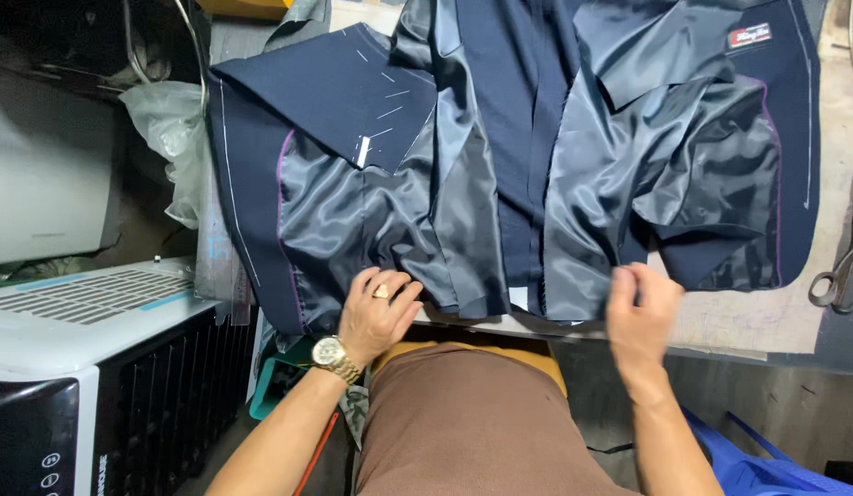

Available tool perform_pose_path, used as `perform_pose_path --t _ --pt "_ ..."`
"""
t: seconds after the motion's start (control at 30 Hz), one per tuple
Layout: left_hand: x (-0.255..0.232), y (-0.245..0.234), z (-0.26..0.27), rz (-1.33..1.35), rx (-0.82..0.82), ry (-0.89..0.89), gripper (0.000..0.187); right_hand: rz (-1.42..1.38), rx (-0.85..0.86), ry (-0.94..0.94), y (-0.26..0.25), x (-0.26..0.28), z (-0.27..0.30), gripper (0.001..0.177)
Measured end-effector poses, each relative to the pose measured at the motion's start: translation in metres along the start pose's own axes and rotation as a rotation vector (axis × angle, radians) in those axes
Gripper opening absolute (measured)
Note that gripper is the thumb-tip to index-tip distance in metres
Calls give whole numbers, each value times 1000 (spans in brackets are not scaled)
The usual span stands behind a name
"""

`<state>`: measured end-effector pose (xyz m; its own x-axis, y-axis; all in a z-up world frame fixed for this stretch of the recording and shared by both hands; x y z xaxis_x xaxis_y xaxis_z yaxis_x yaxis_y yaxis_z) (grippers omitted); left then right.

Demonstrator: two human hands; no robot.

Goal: The person irons various components of a dark blue suit jacket on a workbench. They use a professional steam iron to press the shoulders and back panel while using a wooden block to flatten the seams, and then they lay the jacket flat to arrange the lining and interior panels by hand.

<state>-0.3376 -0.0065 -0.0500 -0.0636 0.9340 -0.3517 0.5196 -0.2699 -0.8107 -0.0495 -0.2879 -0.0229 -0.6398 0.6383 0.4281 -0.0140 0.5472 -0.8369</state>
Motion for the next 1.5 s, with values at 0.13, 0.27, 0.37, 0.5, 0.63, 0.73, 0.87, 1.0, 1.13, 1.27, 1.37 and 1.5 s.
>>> perform_pose_path --t 0.13,0.27,0.37,0.5,0.63,0.73,0.87,1.0,1.13,1.27,1.37,1.5 --pt "-6 -11 1 -11 -118 -94 19 -237 163 -153 56 112 -3 26" --pt "40 -58 35 -418 -229 -663 39 74 628 -523 132 97 29 49" --pt "82 -65 58 -372 -98 -1051 61 -71 709 -137 114 59 4 32" --pt "118 -44 85 -473 -47 -929 21 -303 372 278 76 24 -23 23" --pt "135 -34 85 -452 -158 -800 23 -67 21 -286 33 87 -33 16" --pt "155 -37 78 -370 -266 -703 22 152 310 -467 47 148 3 10" --pt "158 -63 27 -216 -238 -986 46 -221 257 -866 104 138 51 25" --pt "197 -38 45 -249 -53 -1048 43 -246 201 -863 112 146 47 22" --pt "211 -43 48 -444 -145 -856 35 -308 179 -818 117 155 51 27" --pt "237 -58 32 -405 -380 -652 30 -390 201 -789 121 175 51 24" --pt "230 -68 15 -413 -281 -772 18 -426 367 -740 113 184 45 15" --pt "150 -90 -64 -433 -243 -676 51 -695 697 -412 42 193 -32 17"
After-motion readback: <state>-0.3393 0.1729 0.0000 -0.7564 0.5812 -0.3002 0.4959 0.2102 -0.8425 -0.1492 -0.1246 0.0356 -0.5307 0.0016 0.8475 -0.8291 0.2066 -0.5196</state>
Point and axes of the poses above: each hand's wrist, its own z-axis away from the middle knuckle, its own y-axis out of the palm, x = y × z, the point moved 3 cm from there along -z, towards the middle knuckle, and after that the axes turned 4 degrees about y, right-handed, at the moved point
